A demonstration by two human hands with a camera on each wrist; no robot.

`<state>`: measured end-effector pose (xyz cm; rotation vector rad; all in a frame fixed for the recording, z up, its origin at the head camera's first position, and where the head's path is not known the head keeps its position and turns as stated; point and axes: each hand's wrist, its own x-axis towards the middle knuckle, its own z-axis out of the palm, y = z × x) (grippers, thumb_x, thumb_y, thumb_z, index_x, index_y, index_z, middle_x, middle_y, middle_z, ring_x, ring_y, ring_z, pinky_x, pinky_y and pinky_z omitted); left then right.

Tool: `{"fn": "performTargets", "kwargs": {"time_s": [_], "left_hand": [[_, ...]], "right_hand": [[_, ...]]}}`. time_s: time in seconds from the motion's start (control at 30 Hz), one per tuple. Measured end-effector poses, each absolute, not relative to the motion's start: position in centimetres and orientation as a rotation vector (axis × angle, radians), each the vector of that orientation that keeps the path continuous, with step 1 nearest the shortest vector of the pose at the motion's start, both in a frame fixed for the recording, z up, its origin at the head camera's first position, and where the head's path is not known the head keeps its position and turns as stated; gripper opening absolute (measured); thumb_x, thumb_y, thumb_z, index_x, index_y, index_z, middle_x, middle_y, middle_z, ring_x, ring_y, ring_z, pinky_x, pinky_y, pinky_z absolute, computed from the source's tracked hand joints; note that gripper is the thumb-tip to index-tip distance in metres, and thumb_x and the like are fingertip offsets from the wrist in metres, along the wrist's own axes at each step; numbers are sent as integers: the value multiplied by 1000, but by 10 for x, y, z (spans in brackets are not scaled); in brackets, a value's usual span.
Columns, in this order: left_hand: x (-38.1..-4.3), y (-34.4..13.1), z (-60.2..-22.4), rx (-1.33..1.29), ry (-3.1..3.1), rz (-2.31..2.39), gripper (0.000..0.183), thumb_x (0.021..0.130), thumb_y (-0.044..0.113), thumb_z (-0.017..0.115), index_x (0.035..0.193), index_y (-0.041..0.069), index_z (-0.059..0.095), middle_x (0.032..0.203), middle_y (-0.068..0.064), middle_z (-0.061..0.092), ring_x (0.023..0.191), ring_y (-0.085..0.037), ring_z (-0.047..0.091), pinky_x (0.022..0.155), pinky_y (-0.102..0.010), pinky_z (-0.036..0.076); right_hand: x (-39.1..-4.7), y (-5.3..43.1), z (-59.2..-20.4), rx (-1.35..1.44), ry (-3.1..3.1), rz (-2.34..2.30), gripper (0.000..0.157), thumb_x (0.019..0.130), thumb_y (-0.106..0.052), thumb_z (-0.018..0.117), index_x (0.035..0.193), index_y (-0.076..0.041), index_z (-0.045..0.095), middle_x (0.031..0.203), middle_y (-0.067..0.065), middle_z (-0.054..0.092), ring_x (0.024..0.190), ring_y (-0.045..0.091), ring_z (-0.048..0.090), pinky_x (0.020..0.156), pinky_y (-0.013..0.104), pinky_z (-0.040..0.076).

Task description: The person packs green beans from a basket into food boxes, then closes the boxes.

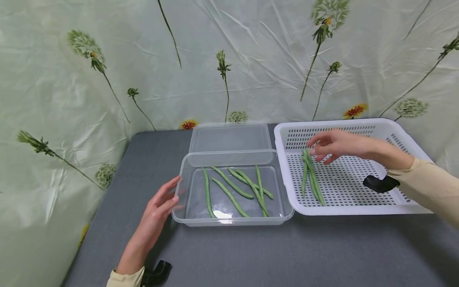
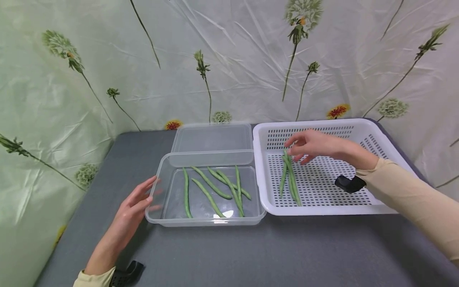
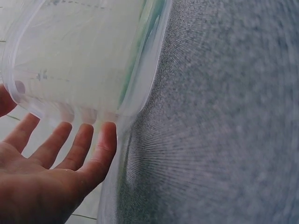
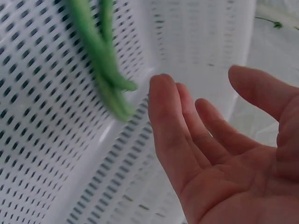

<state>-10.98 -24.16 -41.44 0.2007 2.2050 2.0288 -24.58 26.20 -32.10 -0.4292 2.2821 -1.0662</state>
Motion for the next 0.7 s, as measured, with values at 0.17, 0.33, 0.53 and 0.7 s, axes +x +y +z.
{"fn": "performTargets", "kwargs": {"time_s": [0.17, 0.33, 0.53, 0.7], "left_hand": [[-110, -243, -415, 215, 2204, 2019, 51, 105, 13, 45, 155, 17, 32, 156, -8, 27, 140, -37, 31, 95, -33, 48], [-109, -245, -416, 219, 2200, 2017, 51, 105, 14, 45, 155, 16, 31, 157, -9, 26, 140, -37, 30, 96, -33, 48], [-110, -245, -413, 155, 2172, 2019, 52, 105, 14, 47, 154, 14, 31, 156, -8, 27, 140, -34, 31, 95, -33, 48], [-111, -247, -415, 164, 2158, 2021, 51, 105, 14, 48, 154, 16, 33, 156, -8, 28, 140, -34, 31, 95, -34, 48]], "right_hand": [[-251, 268, -335, -413, 2222, -1037, 46, 98, -16, 63, 133, 10, 48, 115, 19, 63, 99, 32, 62, 79, 44, 57], [-254, 265, -346, -369, 2206, -944, 48, 97, -18, 64, 133, 10, 49, 113, 17, 64, 93, 28, 62, 77, 43, 57], [-251, 261, -353, -310, 2219, -873, 40, 95, -20, 66, 120, 8, 54, 100, 13, 64, 84, 24, 63, 71, 41, 58], [-247, 259, -361, -255, 2185, -864, 31, 94, -21, 68, 109, 4, 55, 92, 12, 64, 77, 21, 63, 69, 39, 58]]}}
